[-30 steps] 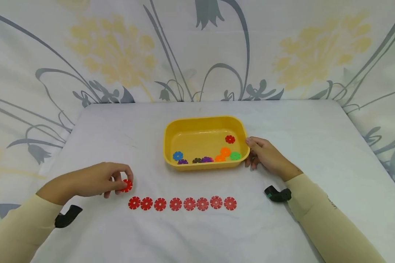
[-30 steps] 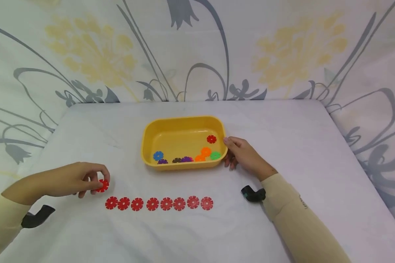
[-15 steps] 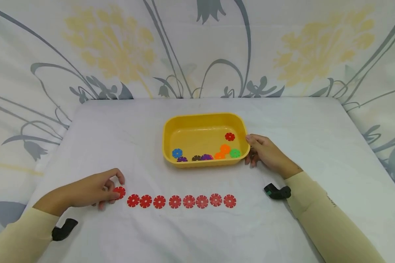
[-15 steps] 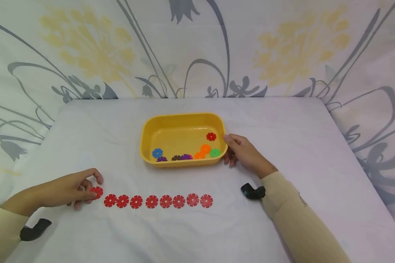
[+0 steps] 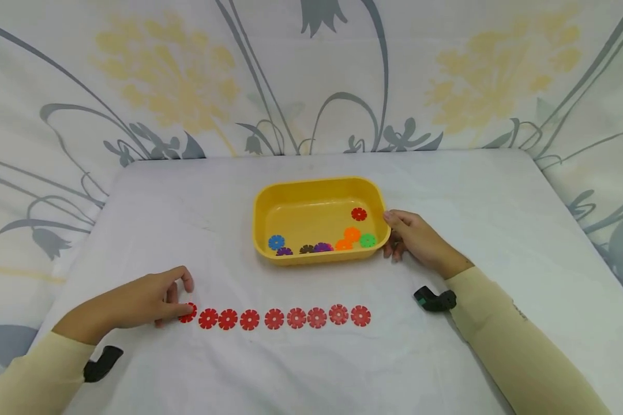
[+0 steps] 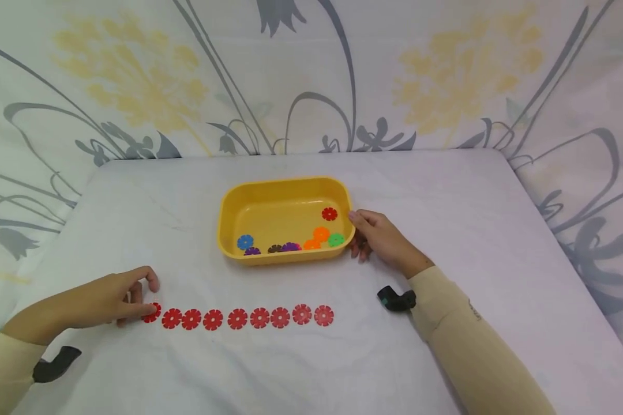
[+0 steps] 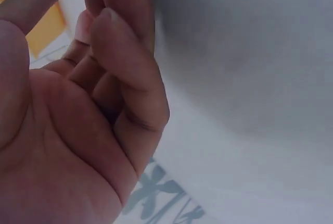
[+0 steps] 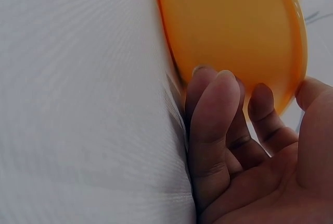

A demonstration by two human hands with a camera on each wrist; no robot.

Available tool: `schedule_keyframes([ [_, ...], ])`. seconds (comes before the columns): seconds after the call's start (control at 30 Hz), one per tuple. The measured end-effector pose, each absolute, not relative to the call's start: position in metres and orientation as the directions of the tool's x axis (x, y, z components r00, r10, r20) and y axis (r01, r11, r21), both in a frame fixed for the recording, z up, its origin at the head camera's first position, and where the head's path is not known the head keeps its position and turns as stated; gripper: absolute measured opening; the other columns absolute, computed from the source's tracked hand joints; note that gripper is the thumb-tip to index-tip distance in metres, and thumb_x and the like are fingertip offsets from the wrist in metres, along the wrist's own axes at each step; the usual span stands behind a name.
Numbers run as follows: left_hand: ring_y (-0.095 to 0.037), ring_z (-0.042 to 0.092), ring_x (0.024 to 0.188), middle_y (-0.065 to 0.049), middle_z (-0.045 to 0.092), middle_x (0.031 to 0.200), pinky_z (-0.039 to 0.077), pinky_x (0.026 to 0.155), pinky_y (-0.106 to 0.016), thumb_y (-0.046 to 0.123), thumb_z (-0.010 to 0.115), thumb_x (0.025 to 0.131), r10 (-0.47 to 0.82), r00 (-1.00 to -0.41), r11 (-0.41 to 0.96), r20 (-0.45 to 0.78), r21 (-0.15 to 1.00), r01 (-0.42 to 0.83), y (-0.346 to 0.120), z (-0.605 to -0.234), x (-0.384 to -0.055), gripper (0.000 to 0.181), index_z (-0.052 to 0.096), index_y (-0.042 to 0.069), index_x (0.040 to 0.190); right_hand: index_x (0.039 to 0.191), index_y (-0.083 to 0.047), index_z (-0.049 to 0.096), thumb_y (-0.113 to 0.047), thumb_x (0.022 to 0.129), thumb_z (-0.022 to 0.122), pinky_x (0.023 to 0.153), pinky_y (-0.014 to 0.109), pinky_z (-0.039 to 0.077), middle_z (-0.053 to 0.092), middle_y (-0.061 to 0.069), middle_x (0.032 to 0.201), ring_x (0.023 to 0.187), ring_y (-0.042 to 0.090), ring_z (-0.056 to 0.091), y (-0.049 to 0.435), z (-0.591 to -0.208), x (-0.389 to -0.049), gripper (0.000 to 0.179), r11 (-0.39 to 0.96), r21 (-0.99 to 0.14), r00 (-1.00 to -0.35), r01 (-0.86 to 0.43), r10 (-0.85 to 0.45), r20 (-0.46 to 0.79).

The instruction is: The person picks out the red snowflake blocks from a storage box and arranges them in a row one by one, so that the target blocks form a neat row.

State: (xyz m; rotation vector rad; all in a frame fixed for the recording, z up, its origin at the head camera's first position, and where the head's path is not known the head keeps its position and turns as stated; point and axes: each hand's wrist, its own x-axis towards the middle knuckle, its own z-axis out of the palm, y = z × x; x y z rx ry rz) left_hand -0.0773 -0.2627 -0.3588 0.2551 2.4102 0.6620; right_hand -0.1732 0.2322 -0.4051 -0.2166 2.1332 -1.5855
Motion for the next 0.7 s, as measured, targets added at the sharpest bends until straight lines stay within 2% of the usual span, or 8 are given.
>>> schedule_keyframes([
  [0.2, -0.013, 0.053, 0.063, 0.000, 0.057, 0.079, 0.046, 0.055, -0.024, 0.035, 0.078, 0.087, 0.351, -0.890, 0.868, -0.292, 0.459, 0.191, -0.237, -0.322, -0.106, 0.039, 0.053, 0.013, 0.107, 0.122, 0.001, 0.052, -0.046, 0.107, 0.038, 0.061, 0.028, 0.056, 0.064, 0.011, 0.078, 0.063, 0.021, 0.060, 0.231, -0.403, -0.174, 0.051, 0.331, -0.931, -0.876, 0.153, -0.390, -0.282],
  [0.3, -0.015, 0.054, 0.069, 0.000, 0.060, 0.086, 0.048, 0.058, -0.025, 0.036, 0.077, 0.088, 0.385, -0.908, 0.850, -0.167, 0.447, 0.278, -0.211, -0.298, -0.122, 0.035, 0.055, 0.015, 0.105, 0.123, 0.002, 0.051, -0.044, 0.108, 0.037, 0.060, 0.028, 0.056, 0.064, 0.010, 0.077, 0.063, 0.020, 0.059, 0.232, -0.402, -0.173, 0.051, 0.343, -0.927, -0.876, 0.151, -0.388, -0.286],
  [0.4, -0.017, 0.058, 0.081, -0.002, 0.063, 0.102, 0.053, 0.065, -0.027, 0.035, 0.076, 0.089, 0.436, -0.896, 0.819, -0.086, 0.449, 0.356, -0.181, -0.278, -0.142, 0.036, 0.058, 0.014, 0.112, 0.123, 0.001, 0.051, -0.046, 0.107, 0.038, 0.060, 0.028, 0.056, 0.064, 0.010, 0.077, 0.063, 0.020, 0.059, 0.232, -0.402, -0.174, 0.051, 0.343, -0.929, -0.880, 0.138, -0.387, -0.274],
  [0.5, -0.019, 0.061, 0.093, -0.004, 0.061, 0.121, 0.056, 0.074, -0.031, 0.034, 0.074, 0.091, 0.478, -0.877, 0.792, -0.051, 0.456, 0.406, -0.148, -0.268, -0.161, 0.042, 0.057, 0.013, 0.123, 0.121, 0.000, 0.052, -0.048, 0.107, 0.038, 0.060, 0.028, 0.056, 0.064, 0.010, 0.078, 0.063, 0.020, 0.059, 0.231, -0.403, -0.174, 0.052, 0.342, -0.929, -0.878, 0.139, -0.392, -0.275],
  [0.7, -0.018, 0.060, 0.101, -0.004, 0.055, 0.135, 0.057, 0.083, -0.030, 0.043, 0.069, 0.093, 0.569, -0.815, 0.750, -0.108, 0.476, 0.460, -0.079, -0.264, -0.190, 0.054, 0.049, 0.022, 0.138, 0.117, 0.000, 0.053, -0.049, 0.107, 0.037, 0.061, 0.029, 0.057, 0.065, 0.010, 0.077, 0.062, 0.022, 0.059, 0.231, -0.406, -0.175, 0.053, 0.345, -0.930, -0.876, 0.129, -0.399, -0.270],
])
